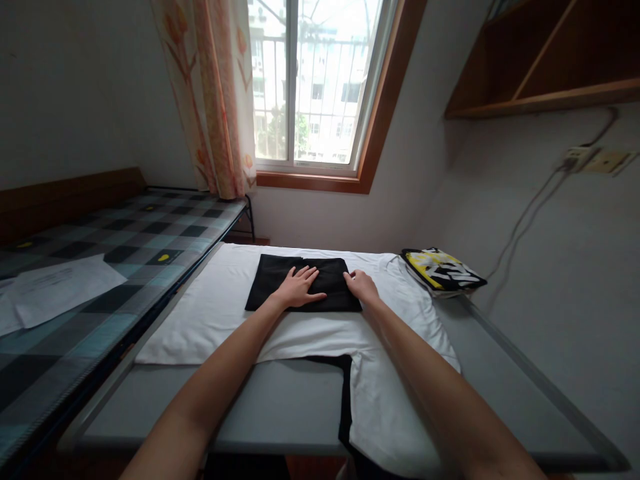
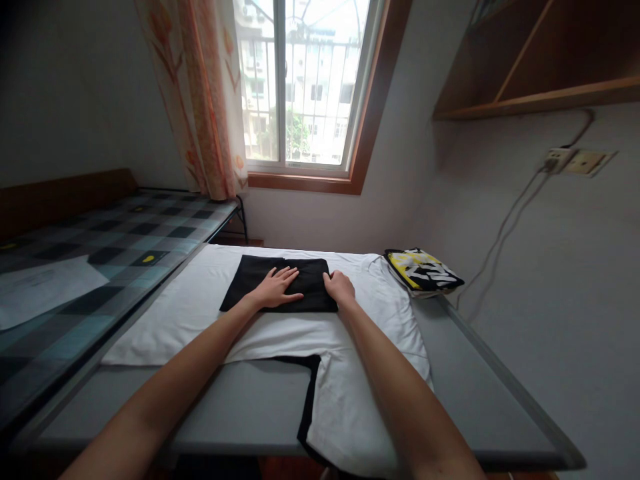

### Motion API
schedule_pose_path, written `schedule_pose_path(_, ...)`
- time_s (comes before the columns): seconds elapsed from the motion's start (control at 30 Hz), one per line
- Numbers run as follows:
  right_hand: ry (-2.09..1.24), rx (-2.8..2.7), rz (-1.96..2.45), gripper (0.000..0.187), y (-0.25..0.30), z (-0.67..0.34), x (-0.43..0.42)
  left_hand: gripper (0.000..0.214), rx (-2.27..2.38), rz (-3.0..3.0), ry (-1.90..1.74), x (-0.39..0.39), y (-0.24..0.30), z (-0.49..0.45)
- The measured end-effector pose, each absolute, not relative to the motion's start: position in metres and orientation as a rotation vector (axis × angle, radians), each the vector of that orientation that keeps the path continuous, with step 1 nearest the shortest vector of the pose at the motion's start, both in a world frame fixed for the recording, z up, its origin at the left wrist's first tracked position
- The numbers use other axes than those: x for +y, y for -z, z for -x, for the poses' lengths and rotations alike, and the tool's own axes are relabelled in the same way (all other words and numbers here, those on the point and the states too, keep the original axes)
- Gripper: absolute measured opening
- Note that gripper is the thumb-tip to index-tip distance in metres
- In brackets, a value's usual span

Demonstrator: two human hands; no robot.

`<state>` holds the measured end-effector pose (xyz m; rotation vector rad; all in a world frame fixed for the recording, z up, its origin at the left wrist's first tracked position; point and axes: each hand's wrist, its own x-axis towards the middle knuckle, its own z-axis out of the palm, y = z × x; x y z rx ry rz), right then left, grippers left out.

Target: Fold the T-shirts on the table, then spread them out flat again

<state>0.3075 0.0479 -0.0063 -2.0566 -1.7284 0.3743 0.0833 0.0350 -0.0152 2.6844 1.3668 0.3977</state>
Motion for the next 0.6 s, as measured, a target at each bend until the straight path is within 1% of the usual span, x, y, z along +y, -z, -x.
schedule_pose_path(0.2,-0.506,-1.656,2.021,0.045,0.0,-0.3,0.061,0.077,1.366,-2.664,-0.428,0.036,0.018,-0.084)
schedule_pose_path(0.37,-0.561,-1.668,1.948,0.037,0.0,-0.3,0.064,0.075,1.358,-2.652,-0.458,0.034,0.011,-0.085)
schedule_pose_path(0.47,-0.559,-1.676,1.895,0.033,-0.003,-0.318,0.062,0.068,1.327,-2.647,-0.525,0.032,0.001,-0.087)
schedule_pose_path(0.6,-0.542,-1.608,1.884,0.038,-0.007,-0.371,0.058,0.059,1.286,-2.664,-0.572,0.03,-0.006,-0.091)
